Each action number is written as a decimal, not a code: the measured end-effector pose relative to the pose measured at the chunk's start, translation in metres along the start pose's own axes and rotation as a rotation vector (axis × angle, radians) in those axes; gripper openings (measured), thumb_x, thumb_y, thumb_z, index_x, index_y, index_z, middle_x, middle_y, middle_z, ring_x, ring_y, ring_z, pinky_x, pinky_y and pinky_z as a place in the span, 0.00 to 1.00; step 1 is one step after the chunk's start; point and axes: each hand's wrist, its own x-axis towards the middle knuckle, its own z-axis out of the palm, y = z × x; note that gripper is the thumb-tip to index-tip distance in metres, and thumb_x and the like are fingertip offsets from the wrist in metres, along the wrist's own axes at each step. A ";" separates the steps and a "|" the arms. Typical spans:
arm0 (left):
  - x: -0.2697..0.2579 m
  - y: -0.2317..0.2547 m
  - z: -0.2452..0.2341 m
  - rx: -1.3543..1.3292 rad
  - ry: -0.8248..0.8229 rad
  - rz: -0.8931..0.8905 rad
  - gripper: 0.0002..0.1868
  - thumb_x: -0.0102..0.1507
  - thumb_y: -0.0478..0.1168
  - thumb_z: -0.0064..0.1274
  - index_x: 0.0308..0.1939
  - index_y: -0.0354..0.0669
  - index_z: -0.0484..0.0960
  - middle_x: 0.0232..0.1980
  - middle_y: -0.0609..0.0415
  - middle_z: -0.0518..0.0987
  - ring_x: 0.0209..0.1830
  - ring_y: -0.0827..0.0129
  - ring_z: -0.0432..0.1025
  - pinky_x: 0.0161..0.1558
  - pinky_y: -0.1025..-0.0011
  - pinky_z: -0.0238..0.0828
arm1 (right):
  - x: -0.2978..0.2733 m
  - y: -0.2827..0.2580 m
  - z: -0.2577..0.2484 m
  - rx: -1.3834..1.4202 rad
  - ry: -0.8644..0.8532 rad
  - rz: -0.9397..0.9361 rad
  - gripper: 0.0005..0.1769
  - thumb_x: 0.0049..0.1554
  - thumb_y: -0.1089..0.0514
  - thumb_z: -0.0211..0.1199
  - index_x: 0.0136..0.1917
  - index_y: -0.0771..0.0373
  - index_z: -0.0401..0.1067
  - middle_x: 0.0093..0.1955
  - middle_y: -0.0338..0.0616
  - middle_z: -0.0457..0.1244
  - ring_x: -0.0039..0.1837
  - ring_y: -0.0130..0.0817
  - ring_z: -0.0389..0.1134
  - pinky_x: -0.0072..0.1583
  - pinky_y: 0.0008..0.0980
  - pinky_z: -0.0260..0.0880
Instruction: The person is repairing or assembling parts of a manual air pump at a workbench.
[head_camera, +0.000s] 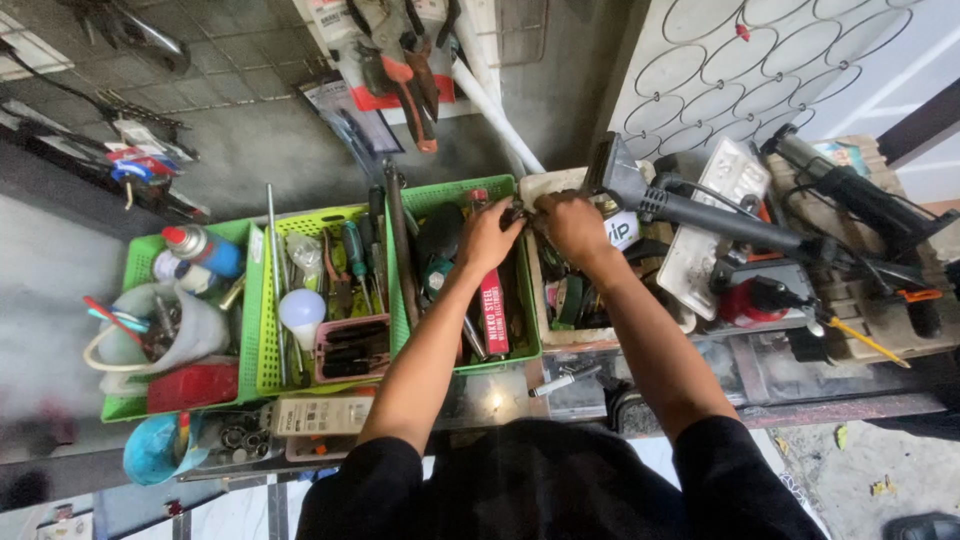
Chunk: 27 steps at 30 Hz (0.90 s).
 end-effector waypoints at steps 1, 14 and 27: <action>-0.001 0.003 0.000 -0.002 -0.004 0.000 0.24 0.61 0.43 0.63 0.60 0.40 0.81 0.55 0.39 0.82 0.54 0.48 0.77 0.55 0.59 0.74 | -0.006 0.002 -0.005 0.000 -0.001 0.004 0.17 0.62 0.55 0.59 0.64 0.52 0.73 0.45 0.58 0.71 0.46 0.55 0.74 0.51 0.49 0.73; 0.019 0.018 0.013 -0.073 0.019 0.010 0.18 0.63 0.42 0.61 0.56 0.44 0.85 0.50 0.40 0.84 0.49 0.49 0.79 0.50 0.61 0.75 | -0.033 0.027 0.006 -0.029 0.383 0.003 0.13 0.55 0.63 0.61 0.54 0.63 0.72 0.48 0.56 0.69 0.51 0.56 0.72 0.53 0.50 0.72; 0.014 0.006 0.002 -0.065 0.024 -0.082 0.17 0.61 0.44 0.63 0.52 0.45 0.86 0.44 0.42 0.85 0.46 0.49 0.80 0.47 0.60 0.76 | -0.020 -0.015 0.029 -0.614 0.434 -0.168 0.23 0.53 0.51 0.58 0.58 0.63 0.77 0.65 0.49 0.61 0.65 0.44 0.60 0.69 0.49 0.56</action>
